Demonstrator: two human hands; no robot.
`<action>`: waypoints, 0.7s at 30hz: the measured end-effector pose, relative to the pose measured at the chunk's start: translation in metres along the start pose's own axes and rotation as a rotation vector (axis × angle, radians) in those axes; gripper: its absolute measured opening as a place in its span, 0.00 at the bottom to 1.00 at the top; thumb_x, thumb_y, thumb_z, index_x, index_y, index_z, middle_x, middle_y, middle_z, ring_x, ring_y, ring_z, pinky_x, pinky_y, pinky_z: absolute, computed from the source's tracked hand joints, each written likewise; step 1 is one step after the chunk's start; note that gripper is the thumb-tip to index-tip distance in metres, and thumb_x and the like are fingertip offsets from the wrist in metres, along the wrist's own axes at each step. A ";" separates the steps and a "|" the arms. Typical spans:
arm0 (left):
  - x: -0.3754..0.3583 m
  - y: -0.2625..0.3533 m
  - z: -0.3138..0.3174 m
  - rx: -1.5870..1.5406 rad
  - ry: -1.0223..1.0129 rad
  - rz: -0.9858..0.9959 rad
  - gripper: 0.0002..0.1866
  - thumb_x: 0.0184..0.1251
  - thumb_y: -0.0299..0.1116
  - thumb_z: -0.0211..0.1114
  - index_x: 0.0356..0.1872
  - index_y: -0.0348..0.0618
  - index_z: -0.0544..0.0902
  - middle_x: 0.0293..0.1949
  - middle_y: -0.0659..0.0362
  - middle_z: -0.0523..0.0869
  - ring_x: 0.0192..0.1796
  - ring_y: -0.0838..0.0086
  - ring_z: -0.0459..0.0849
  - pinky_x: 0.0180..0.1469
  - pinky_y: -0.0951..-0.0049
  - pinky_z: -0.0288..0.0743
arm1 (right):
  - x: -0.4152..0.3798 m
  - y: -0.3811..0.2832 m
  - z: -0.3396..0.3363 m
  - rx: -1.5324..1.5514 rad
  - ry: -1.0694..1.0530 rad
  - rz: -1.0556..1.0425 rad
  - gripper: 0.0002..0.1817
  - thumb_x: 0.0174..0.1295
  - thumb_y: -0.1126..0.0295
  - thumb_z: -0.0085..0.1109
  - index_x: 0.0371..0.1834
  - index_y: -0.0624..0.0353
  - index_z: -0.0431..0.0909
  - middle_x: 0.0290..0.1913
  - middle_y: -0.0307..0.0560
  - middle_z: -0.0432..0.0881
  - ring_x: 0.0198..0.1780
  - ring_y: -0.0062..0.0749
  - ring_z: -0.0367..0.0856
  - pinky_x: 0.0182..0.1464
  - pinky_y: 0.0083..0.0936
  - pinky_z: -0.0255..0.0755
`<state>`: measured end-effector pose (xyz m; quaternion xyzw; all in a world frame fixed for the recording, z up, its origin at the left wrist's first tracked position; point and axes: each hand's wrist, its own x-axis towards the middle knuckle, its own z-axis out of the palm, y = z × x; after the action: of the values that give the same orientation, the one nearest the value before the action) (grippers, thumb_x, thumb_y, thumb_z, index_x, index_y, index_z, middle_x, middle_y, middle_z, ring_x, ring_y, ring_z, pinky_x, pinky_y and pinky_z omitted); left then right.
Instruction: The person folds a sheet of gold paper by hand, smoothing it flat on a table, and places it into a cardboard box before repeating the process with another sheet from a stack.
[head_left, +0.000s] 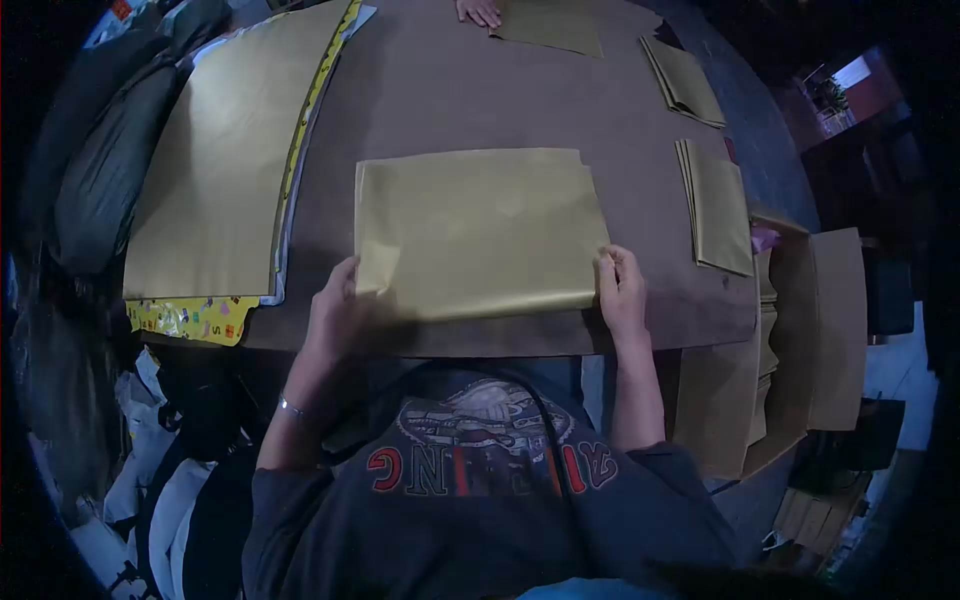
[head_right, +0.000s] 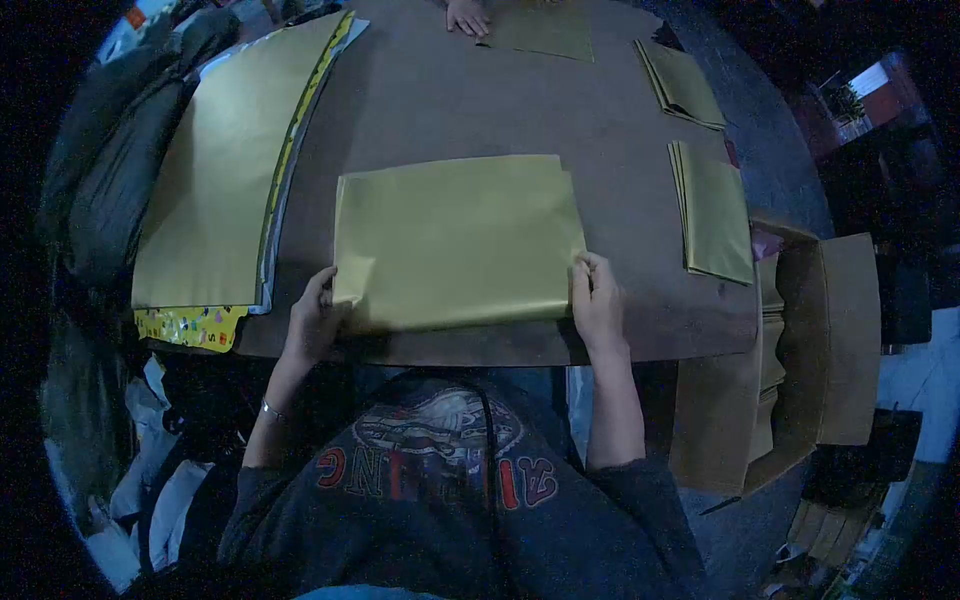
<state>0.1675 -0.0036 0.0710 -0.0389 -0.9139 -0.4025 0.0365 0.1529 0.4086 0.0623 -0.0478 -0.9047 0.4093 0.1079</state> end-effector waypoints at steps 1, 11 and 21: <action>-0.003 0.005 -0.003 0.000 0.002 -0.003 0.32 0.60 0.24 0.69 0.66 0.38 0.68 0.31 0.57 0.82 0.34 0.75 0.80 0.42 0.75 0.77 | 0.001 -0.004 0.000 0.022 0.002 0.026 0.16 0.72 0.64 0.50 0.54 0.65 0.74 0.45 0.58 0.84 0.47 0.44 0.83 0.48 0.34 0.75; 0.038 0.018 -0.025 0.158 -0.158 -0.277 0.27 0.62 0.32 0.69 0.62 0.37 0.72 0.33 0.49 0.86 0.37 0.62 0.87 0.41 0.66 0.79 | 0.018 -0.010 0.004 -0.237 -0.102 0.100 0.15 0.71 0.61 0.50 0.51 0.61 0.77 0.47 0.59 0.84 0.50 0.55 0.82 0.50 0.42 0.74; 0.163 -0.033 -0.003 0.204 0.063 -0.109 0.22 0.63 0.41 0.64 0.56 0.46 0.79 0.43 0.50 0.87 0.47 0.55 0.86 0.48 0.59 0.79 | 0.023 -0.006 0.007 -0.264 -0.105 0.114 0.14 0.70 0.61 0.51 0.49 0.59 0.79 0.43 0.58 0.85 0.48 0.58 0.82 0.48 0.45 0.74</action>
<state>0.0021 -0.0212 0.0649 0.0272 -0.9492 -0.3099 0.0469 0.1290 0.4033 0.0657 -0.0914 -0.9509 0.2941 0.0297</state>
